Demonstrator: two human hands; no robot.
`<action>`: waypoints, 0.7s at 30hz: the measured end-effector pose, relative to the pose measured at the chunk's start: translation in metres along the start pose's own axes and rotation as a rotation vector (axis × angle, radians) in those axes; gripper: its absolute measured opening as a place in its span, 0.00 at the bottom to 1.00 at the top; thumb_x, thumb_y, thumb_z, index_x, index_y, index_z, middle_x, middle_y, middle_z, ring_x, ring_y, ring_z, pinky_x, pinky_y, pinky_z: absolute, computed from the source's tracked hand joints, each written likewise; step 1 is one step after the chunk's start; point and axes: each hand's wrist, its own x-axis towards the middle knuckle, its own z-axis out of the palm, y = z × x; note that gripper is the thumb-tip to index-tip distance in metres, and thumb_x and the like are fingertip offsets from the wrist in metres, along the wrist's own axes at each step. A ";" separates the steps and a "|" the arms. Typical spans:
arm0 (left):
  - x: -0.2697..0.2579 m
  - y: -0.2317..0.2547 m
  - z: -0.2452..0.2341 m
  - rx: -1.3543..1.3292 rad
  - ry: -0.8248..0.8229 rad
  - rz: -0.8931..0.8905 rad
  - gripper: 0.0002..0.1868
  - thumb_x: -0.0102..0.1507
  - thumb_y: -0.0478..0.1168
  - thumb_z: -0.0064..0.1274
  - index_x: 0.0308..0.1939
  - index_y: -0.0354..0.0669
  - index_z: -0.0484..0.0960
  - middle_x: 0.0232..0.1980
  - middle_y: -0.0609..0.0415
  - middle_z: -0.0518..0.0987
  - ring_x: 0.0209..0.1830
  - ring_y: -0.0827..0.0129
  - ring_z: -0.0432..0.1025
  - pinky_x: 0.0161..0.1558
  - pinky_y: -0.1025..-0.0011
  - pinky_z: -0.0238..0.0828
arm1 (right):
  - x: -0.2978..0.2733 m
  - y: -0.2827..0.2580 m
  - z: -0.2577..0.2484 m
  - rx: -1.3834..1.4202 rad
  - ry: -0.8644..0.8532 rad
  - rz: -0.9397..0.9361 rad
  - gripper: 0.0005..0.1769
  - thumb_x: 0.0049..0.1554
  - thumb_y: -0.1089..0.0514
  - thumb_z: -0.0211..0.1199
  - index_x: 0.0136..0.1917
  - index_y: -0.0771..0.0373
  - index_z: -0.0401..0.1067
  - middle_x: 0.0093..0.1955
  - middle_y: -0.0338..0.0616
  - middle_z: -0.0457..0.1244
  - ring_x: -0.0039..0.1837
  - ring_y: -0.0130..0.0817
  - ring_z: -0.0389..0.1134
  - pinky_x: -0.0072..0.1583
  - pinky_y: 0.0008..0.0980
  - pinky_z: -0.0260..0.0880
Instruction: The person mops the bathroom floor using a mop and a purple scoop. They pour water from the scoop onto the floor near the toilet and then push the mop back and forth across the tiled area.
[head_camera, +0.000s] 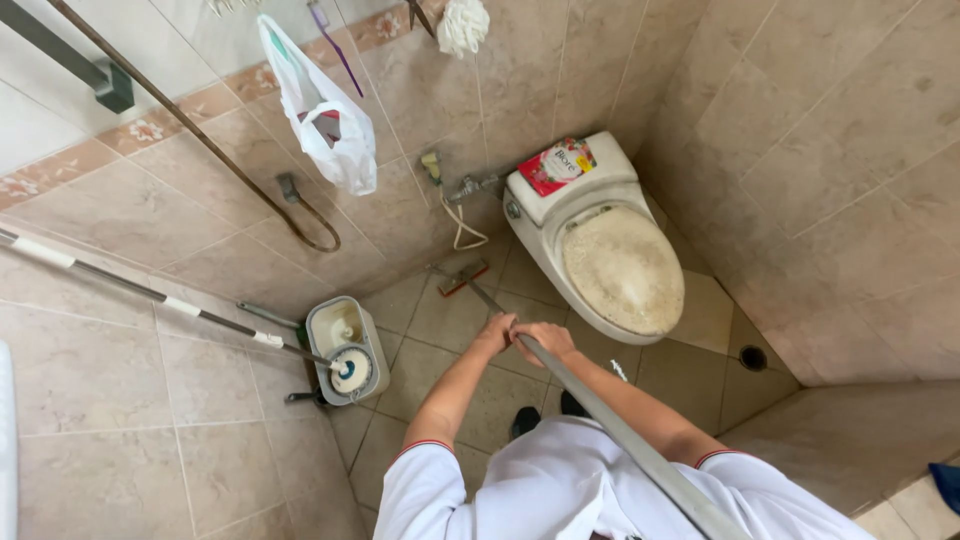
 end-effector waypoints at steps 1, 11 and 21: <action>-0.013 0.016 0.005 0.003 -0.004 -0.011 0.28 0.63 0.57 0.47 0.57 0.40 0.78 0.71 0.36 0.66 0.76 0.52 0.57 0.77 0.59 0.54 | -0.011 0.004 -0.007 0.009 -0.007 0.001 0.09 0.58 0.39 0.52 0.46 0.35 0.71 0.47 0.36 0.72 0.54 0.46 0.74 0.58 0.44 0.75; 0.054 0.015 0.027 0.364 -0.090 0.131 0.14 0.64 0.49 0.51 0.52 0.55 0.71 0.66 0.36 0.66 0.69 0.46 0.64 0.68 0.56 0.64 | -0.015 0.038 -0.034 0.124 -0.006 0.027 0.06 0.59 0.45 0.52 0.42 0.40 0.69 0.41 0.37 0.71 0.49 0.47 0.74 0.53 0.44 0.74; 0.074 0.041 0.057 0.339 -0.124 0.045 0.31 0.70 0.58 0.43 0.77 0.64 0.60 0.80 0.51 0.59 0.81 0.65 0.51 0.78 0.62 0.51 | -0.022 0.076 -0.042 0.236 0.069 -0.057 0.11 0.59 0.43 0.53 0.50 0.45 0.71 0.50 0.43 0.71 0.58 0.51 0.72 0.58 0.50 0.73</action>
